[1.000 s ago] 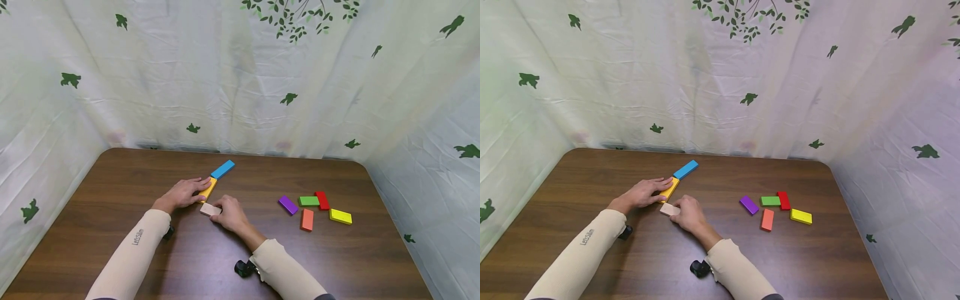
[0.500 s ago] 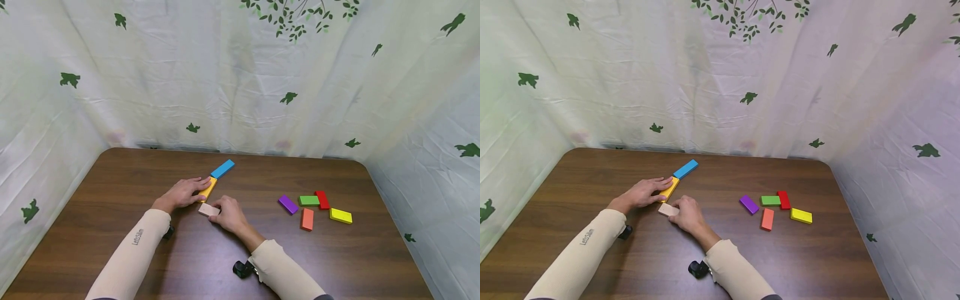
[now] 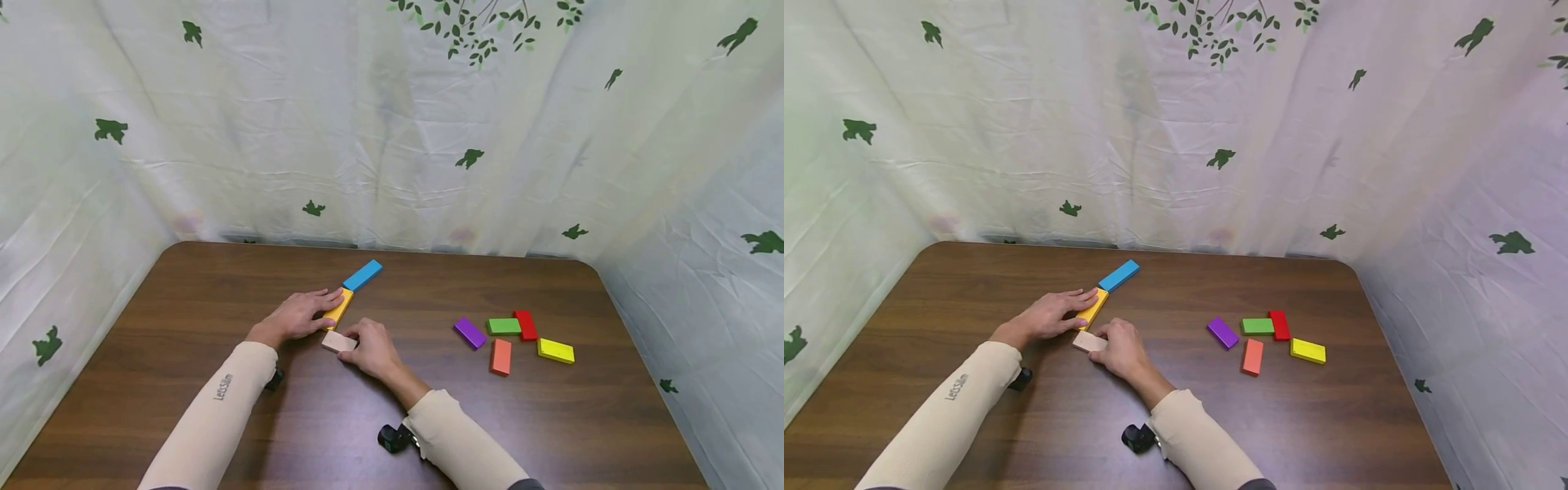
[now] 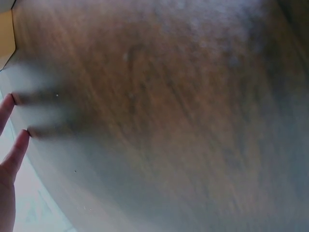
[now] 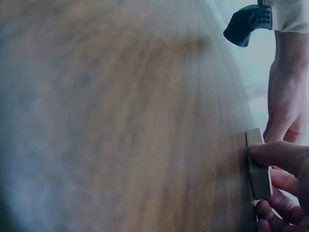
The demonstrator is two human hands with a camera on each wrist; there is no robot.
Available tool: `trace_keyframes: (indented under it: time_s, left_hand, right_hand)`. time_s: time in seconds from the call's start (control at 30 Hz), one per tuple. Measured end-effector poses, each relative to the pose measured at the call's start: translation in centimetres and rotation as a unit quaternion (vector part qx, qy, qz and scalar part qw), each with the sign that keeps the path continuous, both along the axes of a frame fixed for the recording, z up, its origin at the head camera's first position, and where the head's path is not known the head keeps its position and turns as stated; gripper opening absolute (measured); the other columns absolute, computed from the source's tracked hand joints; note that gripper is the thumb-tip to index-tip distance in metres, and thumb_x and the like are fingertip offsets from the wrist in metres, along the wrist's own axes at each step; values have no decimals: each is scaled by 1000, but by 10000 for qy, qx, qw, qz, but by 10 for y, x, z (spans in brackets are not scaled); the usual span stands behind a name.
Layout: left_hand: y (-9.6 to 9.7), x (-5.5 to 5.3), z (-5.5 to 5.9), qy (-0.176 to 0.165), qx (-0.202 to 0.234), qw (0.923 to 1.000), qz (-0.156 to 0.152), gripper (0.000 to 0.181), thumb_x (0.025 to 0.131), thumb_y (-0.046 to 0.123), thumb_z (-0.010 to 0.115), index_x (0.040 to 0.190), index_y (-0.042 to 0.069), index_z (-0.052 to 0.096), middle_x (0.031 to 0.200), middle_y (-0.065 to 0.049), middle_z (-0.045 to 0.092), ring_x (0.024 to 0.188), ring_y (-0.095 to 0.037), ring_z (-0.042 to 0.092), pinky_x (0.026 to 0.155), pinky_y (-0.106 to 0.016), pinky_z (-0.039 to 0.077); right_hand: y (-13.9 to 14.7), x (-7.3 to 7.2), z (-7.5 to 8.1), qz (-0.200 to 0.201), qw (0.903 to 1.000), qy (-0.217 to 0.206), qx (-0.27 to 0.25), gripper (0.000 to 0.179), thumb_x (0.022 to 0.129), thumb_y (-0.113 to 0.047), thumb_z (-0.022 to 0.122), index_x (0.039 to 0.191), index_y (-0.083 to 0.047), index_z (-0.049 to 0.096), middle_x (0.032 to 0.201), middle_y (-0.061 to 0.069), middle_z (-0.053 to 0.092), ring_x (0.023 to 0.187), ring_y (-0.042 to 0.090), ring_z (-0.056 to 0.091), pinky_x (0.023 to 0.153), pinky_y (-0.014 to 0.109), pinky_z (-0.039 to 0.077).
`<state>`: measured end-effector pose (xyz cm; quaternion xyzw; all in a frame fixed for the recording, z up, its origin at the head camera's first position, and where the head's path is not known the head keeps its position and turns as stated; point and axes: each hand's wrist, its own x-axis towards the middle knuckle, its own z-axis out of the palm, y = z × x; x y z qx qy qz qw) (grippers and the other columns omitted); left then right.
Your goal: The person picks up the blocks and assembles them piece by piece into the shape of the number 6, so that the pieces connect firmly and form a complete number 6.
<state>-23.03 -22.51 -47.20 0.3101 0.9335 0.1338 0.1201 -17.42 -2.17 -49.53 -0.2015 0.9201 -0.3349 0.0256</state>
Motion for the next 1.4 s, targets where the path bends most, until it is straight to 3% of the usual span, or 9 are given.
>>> trace_keyframes:
  time_s: [0.37, 0.8, 1.4]
  left_hand:
    - [1, 1, 3, 69, -112, 9999, -47, 63, 96, 43, 54, 146, 6, 40, 153, -11, 34, 136, -39, 37, 104, -60, 33]
    - [2, 0, 6, -345, -149, 9993, 88, 73, 92, 50, 56, 148, 10, 34, 156, -9, 28, 140, -37, 31, 107, -61, 27]
    - [1, -1, 6, -372, -130, 9992, 95, 79, 89, 52, 61, 149, 9, 33, 156, -9, 27, 140, -38, 29, 108, -61, 26]
  right_hand:
    - [-1, -1, -2, 39, 9999, 13, -127, 25, 71, -22, 84, 93, -13, 77, 78, -8, 59, 71, 4, 50, 62, 17, 39]
    - [-1, 1, -1, -6, 9998, 9, -203, 26, 71, -23, 85, 94, -13, 77, 79, -7, 59, 71, 4, 51, 62, 16, 39]
    - [-1, 1, -4, -63, 9996, 82, -261, 27, 71, -23, 85, 95, -13, 77, 79, -7, 59, 70, 4, 51, 62, 16, 40]
